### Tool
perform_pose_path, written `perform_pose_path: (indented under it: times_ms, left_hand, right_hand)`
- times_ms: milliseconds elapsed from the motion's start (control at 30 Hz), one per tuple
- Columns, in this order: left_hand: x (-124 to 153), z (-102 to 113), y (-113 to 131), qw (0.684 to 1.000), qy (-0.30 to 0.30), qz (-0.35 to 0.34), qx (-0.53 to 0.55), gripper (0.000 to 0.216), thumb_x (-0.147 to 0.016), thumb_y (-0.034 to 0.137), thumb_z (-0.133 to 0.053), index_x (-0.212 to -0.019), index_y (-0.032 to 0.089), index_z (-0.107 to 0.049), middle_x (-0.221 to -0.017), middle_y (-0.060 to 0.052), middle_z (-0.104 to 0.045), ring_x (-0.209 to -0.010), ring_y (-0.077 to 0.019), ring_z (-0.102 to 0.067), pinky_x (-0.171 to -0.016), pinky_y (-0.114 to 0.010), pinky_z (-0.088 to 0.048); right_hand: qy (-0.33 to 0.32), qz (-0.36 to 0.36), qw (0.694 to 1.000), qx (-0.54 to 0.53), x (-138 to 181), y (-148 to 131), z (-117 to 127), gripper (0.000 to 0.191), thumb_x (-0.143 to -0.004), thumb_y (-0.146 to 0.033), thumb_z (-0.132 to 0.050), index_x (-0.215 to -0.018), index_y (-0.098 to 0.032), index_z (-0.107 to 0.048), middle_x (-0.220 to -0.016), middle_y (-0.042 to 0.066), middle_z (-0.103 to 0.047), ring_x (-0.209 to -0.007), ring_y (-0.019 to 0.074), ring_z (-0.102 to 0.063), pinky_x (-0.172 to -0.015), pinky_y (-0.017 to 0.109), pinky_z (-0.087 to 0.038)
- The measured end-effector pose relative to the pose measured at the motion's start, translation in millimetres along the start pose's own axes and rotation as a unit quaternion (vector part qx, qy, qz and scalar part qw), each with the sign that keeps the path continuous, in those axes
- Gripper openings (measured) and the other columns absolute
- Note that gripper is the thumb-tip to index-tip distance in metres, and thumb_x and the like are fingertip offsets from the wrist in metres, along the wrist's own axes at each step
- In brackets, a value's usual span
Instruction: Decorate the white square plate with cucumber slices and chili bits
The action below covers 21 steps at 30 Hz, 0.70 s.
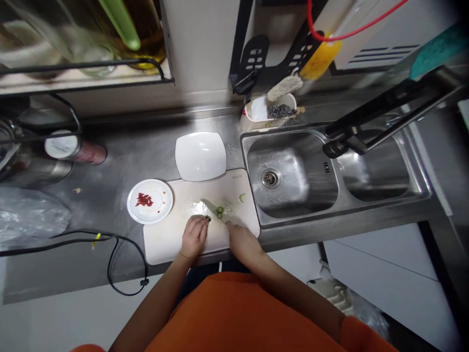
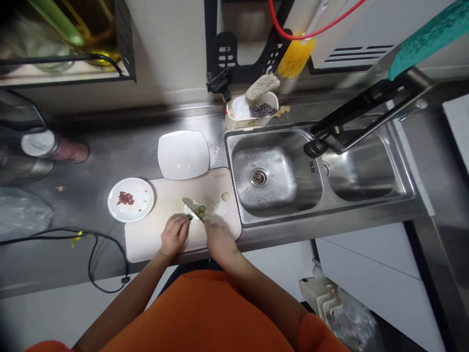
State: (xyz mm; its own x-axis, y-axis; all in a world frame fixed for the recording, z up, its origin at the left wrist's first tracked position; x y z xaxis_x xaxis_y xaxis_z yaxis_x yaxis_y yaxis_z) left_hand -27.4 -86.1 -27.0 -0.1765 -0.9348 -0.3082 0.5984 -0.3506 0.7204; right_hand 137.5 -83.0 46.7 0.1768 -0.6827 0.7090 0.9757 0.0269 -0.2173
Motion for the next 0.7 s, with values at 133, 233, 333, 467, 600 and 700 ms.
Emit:
perform_pose_path:
  times_ms: [133,233,333,467,600,700]
  left_hand:
    - [0.9,0.0,-0.6,1.000,-0.004,0.002,-0.004,0.016,-0.087,0.016,-0.048,-0.096,0.017,-0.062,-0.090,-0.008,-0.065,-0.090,-0.0175,-0.060,-0.084,-0.039,-0.051]
    - [1.8,-0.1,-1.2,1.000,0.002,-0.003,-0.009,0.015,-0.087,0.015,-0.048,-0.094,0.017,-0.061,-0.089,-0.007,-0.065,-0.089,-0.0175,-0.060,-0.084,-0.039,-0.051]
    - [2.1,-0.3,-1.5,1.000,0.006,-0.009,-0.014,0.014,-0.086,0.014,-0.049,-0.093,0.018,-0.061,-0.089,-0.007,-0.064,-0.089,-0.0177,-0.060,-0.085,-0.039,-0.051]
    - [1.6,-0.3,-1.5,1.000,0.008,-0.011,-0.014,0.014,-0.085,0.013,-0.050,-0.091,0.017,-0.061,-0.089,-0.007,-0.064,-0.090,-0.0179,-0.059,-0.086,-0.039,-0.050]
    - [1.6,-0.3,-1.1,1.000,0.011,-0.013,-0.011,0.013,-0.085,0.013,-0.050,-0.090,0.017,-0.061,-0.088,-0.007,-0.064,-0.091,-0.0177,-0.059,-0.086,-0.038,-0.050]
    - [1.8,-0.2,-0.9,1.000,0.012,-0.011,-0.013,0.013,-0.085,0.013,-0.050,-0.090,0.017,-0.062,-0.088,-0.007,-0.064,-0.091,-0.0177,-0.059,-0.086,-0.038,-0.049]
  right_hand:
    - [-0.019,0.002,1.000,0.008,10.1,2.1,5.6,0.037,-0.086,-0.006,-0.031,-0.118,-0.018,-0.045,-0.095,0.010,-0.064,-0.088,0.0218,-0.063,-0.067,0.027,-0.045]
    - [-0.042,0.010,0.999,0.006,17.0,-2.0,7.3,0.035,-0.086,-0.005,-0.031,-0.115,-0.018,-0.046,-0.094,0.011,-0.064,-0.087,0.0217,-0.064,-0.065,0.027,-0.045]
    - [-0.054,0.013,0.998,0.004,22.2,-5.0,7.9,0.036,-0.087,-0.006,-0.030,-0.117,-0.017,-0.045,-0.095,0.012,-0.064,-0.088,0.0227,-0.063,-0.066,0.027,-0.046]
    - [-0.066,0.007,0.998,0.001,27.0,-5.6,10.1,0.037,-0.086,-0.005,-0.027,-0.115,-0.016,-0.047,-0.096,0.013,-0.065,-0.089,0.0240,-0.063,-0.066,0.029,-0.046]
    - [-0.072,0.005,0.997,-0.002,28.8,-5.4,11.7,0.038,-0.085,-0.004,-0.027,-0.114,-0.016,-0.048,-0.096,0.013,-0.065,-0.088,0.0237,-0.064,-0.067,0.029,-0.047]
    - [-0.070,0.007,0.998,-0.006,28.5,-5.3,10.8,0.038,-0.085,-0.004,-0.027,-0.114,-0.016,-0.049,-0.097,0.013,-0.065,-0.089,0.0234,-0.064,-0.068,0.029,-0.047]
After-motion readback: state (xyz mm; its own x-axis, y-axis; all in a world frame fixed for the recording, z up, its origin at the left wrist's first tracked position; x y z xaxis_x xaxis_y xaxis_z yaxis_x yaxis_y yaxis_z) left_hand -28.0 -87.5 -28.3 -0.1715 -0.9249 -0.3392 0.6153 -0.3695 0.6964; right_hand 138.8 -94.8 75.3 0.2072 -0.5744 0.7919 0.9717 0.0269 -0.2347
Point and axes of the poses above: each hand's wrist, its own x-axis away from the middle knuckle, its own z-axis out of the back of the hand, y = z × x, the point moved 2 cm from there along -x, towards the middle knuckle
